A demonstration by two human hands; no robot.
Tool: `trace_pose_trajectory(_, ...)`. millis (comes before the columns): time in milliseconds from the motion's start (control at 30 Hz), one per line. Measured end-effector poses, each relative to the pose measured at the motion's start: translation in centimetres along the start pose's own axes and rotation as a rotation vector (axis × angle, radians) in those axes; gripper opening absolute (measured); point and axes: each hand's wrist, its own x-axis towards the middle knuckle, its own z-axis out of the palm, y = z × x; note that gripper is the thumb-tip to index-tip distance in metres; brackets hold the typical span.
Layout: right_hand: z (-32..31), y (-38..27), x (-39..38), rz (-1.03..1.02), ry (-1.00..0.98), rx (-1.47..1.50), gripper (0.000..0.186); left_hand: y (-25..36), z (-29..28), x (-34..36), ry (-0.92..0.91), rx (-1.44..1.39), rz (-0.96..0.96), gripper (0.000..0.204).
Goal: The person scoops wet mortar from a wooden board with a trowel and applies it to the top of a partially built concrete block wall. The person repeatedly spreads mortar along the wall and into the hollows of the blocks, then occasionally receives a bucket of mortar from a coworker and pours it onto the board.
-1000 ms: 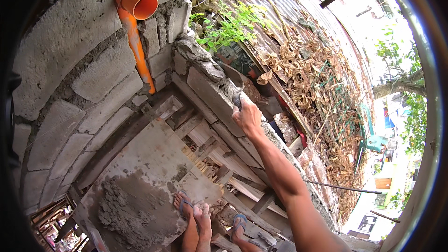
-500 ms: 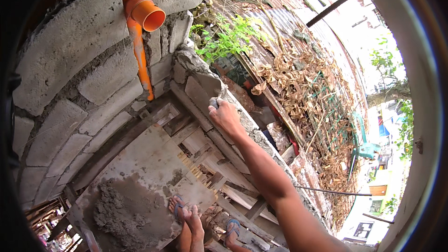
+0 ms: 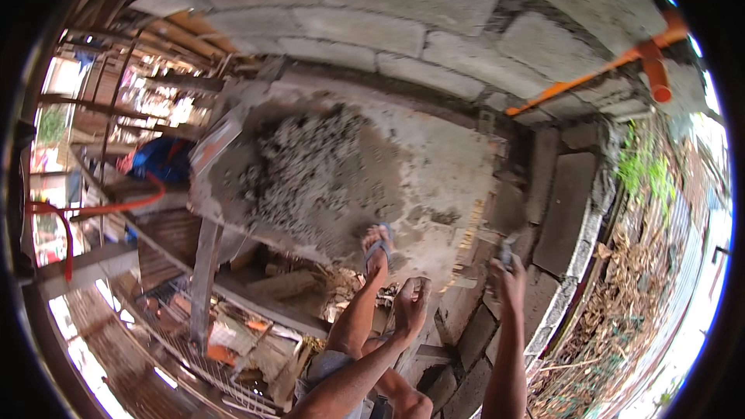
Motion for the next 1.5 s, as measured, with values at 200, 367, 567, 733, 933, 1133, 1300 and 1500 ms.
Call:
trace_pose_trajectory(200, 31.4, -1.6, 6.1, -0.244, -0.263, -0.291, 0.043, 2.9, -12.6, 3.1, 0.523, -0.394, -0.032, 0.029)
trace_pose_trajectory(367, 45.8, -9.4, 21.8, -0.598, -0.087, -1.212, 0.045, 4.5, -15.2, 5.7, 0.524, -0.649, -0.487, 0.039)
trace_pose_trajectory(567, 48.6, -2.2, 34.4, -0.970, -0.372, -1.363, 0.052, 2.7, -17.1, 7.2, 0.529, -0.717, -0.602, 0.050)
trace_pose_trajectory(733, 45.8, 7.7, 24.7, -0.673, -0.376, -1.288, 0.063, 6.7, -19.1, 8.9, 0.485, -0.628, -0.533, 0.069)
trace_pose_trajectory(933, 40.8, 4.1, 7.5, -0.379, -0.260, -0.933, 0.040, 5.7, -17.4, 9.3, 0.544, -0.607, -0.479, 0.046)
trace_pose_trajectory(1133, 45.6, 5.0, 10.8, -0.223, -0.274, -0.312, 0.073, 2.8, -16.5, 8.7, 0.585, -0.527, -0.362, 0.040)
trace_pose_trajectory(1300, 38.5, 4.5, 11.3, -0.218, -0.207, -0.800, 0.051, 5.4, -17.5, 9.3, 0.630, -0.630, -0.455, 0.041)
trace_pose_trajectory(1500, 41.8, 1.9, 23.8, -0.783, 0.011, -1.138, 0.046, 3.8, -16.0, 8.4, 0.544, -0.676, -0.594, 0.054)
